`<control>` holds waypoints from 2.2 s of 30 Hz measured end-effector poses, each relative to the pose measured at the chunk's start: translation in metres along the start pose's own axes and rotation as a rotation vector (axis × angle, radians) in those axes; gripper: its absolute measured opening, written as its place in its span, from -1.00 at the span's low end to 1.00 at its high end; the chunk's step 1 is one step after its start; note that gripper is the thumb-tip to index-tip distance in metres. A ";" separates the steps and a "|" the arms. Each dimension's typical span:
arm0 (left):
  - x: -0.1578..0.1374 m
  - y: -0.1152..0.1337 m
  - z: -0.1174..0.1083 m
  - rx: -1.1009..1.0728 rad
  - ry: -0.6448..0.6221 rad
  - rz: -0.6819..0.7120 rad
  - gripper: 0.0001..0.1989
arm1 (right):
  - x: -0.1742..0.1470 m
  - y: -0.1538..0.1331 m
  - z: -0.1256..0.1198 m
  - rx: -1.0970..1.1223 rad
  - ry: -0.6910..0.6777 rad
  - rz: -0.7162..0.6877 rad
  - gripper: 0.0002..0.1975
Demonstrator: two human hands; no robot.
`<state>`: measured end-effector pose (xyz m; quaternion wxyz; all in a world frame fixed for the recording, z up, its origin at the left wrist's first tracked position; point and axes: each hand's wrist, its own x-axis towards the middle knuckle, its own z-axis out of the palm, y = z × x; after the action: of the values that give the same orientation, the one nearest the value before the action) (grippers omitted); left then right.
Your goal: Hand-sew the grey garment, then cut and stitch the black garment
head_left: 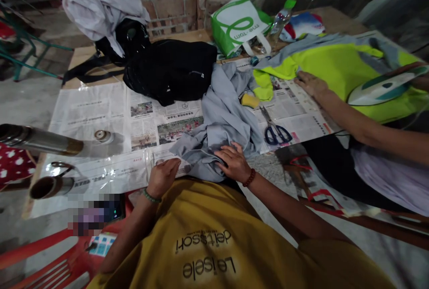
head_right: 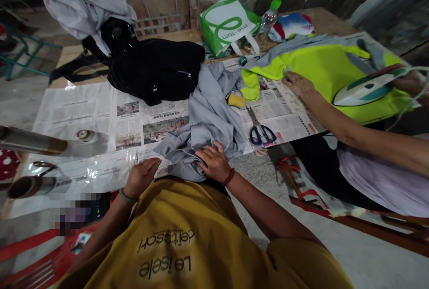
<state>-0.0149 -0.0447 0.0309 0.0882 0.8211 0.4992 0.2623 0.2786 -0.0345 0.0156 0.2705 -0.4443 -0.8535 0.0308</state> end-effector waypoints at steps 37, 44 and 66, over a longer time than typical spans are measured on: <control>0.057 0.092 0.024 0.090 -0.178 0.303 -0.67 | -0.051 0.007 -0.011 -0.006 0.183 0.307 -0.70; 0.083 0.073 0.062 -0.287 -0.354 -0.037 -0.85 | -0.017 0.054 -0.010 0.227 -0.044 0.162 -0.66; 0.053 0.029 0.020 -0.343 0.059 -0.381 -0.87 | 0.035 0.016 0.035 0.498 0.164 0.666 -0.86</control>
<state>0.0373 -0.0101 0.0435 0.2595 0.6771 0.5955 0.3458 0.2572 0.0090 -0.0042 0.4117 -0.6179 -0.6055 0.2864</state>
